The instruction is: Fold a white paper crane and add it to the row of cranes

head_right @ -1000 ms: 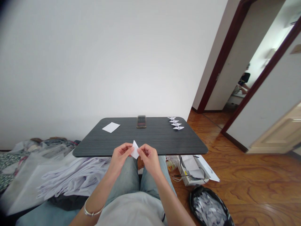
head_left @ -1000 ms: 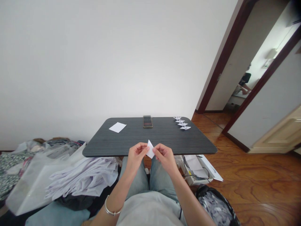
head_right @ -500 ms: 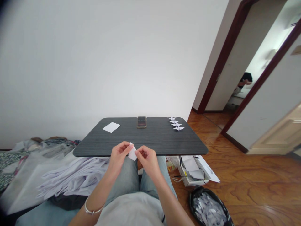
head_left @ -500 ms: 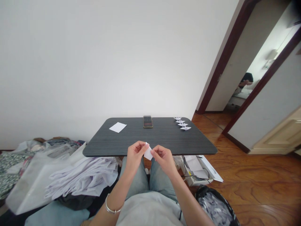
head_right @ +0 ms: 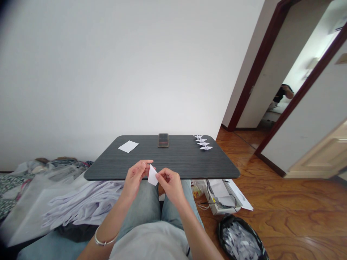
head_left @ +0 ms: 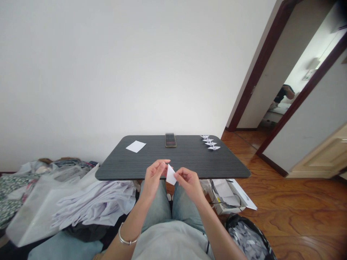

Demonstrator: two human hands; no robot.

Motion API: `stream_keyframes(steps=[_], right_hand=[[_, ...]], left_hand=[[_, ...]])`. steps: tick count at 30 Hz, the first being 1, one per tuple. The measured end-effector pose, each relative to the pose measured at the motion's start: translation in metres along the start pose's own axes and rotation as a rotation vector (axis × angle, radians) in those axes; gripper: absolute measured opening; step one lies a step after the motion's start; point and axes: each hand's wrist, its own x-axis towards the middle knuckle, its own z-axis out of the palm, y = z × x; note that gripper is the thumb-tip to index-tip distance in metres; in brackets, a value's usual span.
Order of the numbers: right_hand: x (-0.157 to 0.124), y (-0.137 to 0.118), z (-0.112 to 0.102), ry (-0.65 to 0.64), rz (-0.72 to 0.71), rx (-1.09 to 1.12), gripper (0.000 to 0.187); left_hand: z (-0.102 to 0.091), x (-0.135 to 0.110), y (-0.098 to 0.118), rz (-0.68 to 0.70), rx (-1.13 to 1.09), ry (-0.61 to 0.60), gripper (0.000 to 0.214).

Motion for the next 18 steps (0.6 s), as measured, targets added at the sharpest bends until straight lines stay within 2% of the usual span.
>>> stream_keyframes(steps=[3,5,8,18], right_hand=[[-0.0001,-0.0013,-0.0003,-0.002,0.001,0.014,0.025],[0.0000,-0.0017,0.0000,0.004,-0.001,0.017,0.026],[0.0003,-0.0005,0.0005,0.025,0.005,0.029,0.025],[0.0009,0.0003,0.0009,0.046,-0.041,0.062,0.023]], left_hand=[[-0.0035,0.0001,0.0043,0.001,0.039,-0.085,0.041],[-0.0052,0.0008,0.0064,-0.006,0.088,-0.105,0.031],[-0.0057,0.0021,0.0069,-0.015,0.127,-0.081,0.018],[-0.0018,0.0013,0.0007,0.015,0.114,-0.019,0.014]])
